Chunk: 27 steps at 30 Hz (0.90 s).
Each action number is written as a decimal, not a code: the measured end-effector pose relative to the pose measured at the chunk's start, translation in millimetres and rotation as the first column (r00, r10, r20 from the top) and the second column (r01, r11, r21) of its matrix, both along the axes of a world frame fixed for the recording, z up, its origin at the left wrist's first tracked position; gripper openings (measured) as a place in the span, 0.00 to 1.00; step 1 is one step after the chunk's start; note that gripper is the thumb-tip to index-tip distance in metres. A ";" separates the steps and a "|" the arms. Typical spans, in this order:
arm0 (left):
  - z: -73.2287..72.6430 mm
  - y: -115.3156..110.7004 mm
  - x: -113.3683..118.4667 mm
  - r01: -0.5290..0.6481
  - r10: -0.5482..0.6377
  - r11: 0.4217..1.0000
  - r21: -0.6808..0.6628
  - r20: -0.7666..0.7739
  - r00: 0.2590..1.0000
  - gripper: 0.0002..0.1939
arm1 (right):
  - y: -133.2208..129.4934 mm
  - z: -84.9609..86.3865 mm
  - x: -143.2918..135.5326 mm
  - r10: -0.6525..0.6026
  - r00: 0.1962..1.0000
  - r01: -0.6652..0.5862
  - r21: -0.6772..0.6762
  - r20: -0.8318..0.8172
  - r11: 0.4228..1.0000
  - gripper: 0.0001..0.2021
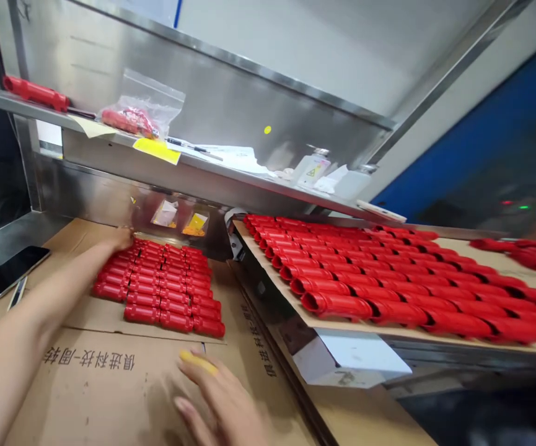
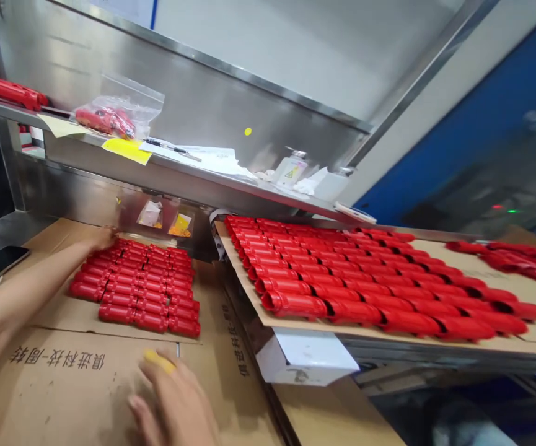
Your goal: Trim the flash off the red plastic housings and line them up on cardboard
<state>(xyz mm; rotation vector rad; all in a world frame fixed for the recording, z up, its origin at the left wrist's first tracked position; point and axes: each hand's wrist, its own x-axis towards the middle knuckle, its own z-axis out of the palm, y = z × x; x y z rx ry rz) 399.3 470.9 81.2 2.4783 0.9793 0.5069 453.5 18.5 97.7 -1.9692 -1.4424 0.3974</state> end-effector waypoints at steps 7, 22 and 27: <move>-21.2 16.9 21.1 0.030 -0.012 0.997 0.073 -0.235 0.972 0.20 | 221.7 -5.2 -21.9 0.397 0.800 -0.247 -0.355 0.450 0.902 0.50; -33.4 36.1 14.2 0.102 -0.043 0.981 0.166 -0.326 0.944 0.21 | 272.1 -44.2 -40.0 0.436 0.739 -0.202 -0.448 0.514 0.871 0.42; -34.0 46.4 -14.2 0.063 0.000 0.985 0.164 -0.360 0.933 0.21 | 278.3 -49.7 -56.3 0.474 0.740 -0.270 -0.434 0.478 0.860 0.42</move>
